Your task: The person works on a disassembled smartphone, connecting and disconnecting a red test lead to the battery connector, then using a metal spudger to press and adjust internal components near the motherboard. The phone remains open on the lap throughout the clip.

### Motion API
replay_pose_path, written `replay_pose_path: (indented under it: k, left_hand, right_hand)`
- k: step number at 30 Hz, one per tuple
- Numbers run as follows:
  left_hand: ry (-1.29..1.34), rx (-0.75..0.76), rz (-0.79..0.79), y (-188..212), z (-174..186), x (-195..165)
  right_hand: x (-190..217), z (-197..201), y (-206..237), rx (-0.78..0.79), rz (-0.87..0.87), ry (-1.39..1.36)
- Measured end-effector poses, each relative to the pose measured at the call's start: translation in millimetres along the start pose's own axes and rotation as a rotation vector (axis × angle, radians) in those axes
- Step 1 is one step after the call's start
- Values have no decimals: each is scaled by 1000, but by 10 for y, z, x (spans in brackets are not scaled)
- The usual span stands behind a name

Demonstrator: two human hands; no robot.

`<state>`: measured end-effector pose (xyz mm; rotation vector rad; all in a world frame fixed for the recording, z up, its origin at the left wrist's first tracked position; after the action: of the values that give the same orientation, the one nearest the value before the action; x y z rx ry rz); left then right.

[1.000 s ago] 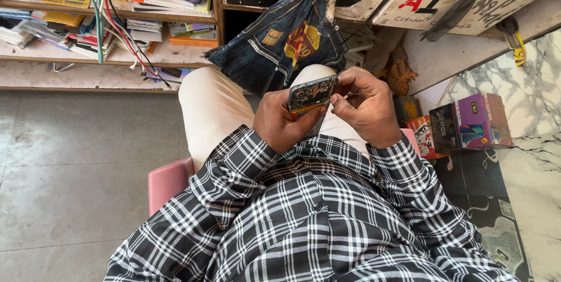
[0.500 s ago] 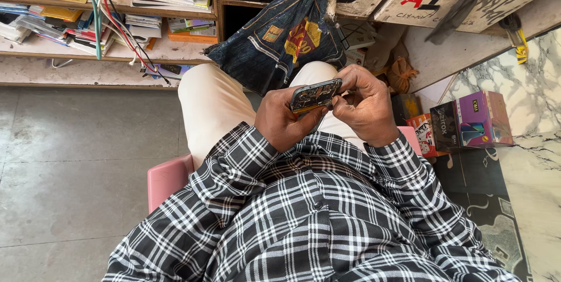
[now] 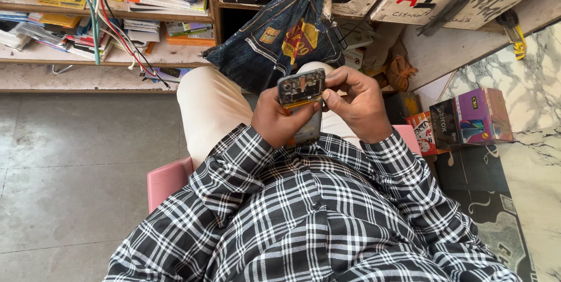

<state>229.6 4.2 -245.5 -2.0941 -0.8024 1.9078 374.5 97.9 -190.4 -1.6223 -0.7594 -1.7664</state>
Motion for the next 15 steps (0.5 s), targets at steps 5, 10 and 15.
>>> replay_pose_path:
  k: [5,10,15]
  left_hand:
    - [170,-70,114,-11,55,286]
    - [311,-123,223,10,65,407]
    - [325,-155,256,7,69,410]
  right_hand:
    - [-2,-105,-35,-8,-73,-80]
    - [8,-144,-47,-11,-94,-63]
    - [16,-175,-47,8,-83,-29]
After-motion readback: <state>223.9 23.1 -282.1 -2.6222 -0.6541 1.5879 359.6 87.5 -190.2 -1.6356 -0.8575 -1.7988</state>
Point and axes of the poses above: each hand's wrist, its own y-axis away from the middle knuckle, its own z-axis out of the back of the hand, x = y × z, the point moved 3 cm from there along -y, towards the middle knuckle, and after that the axes turned 11 degrees about -z, right-handed, at the moved point
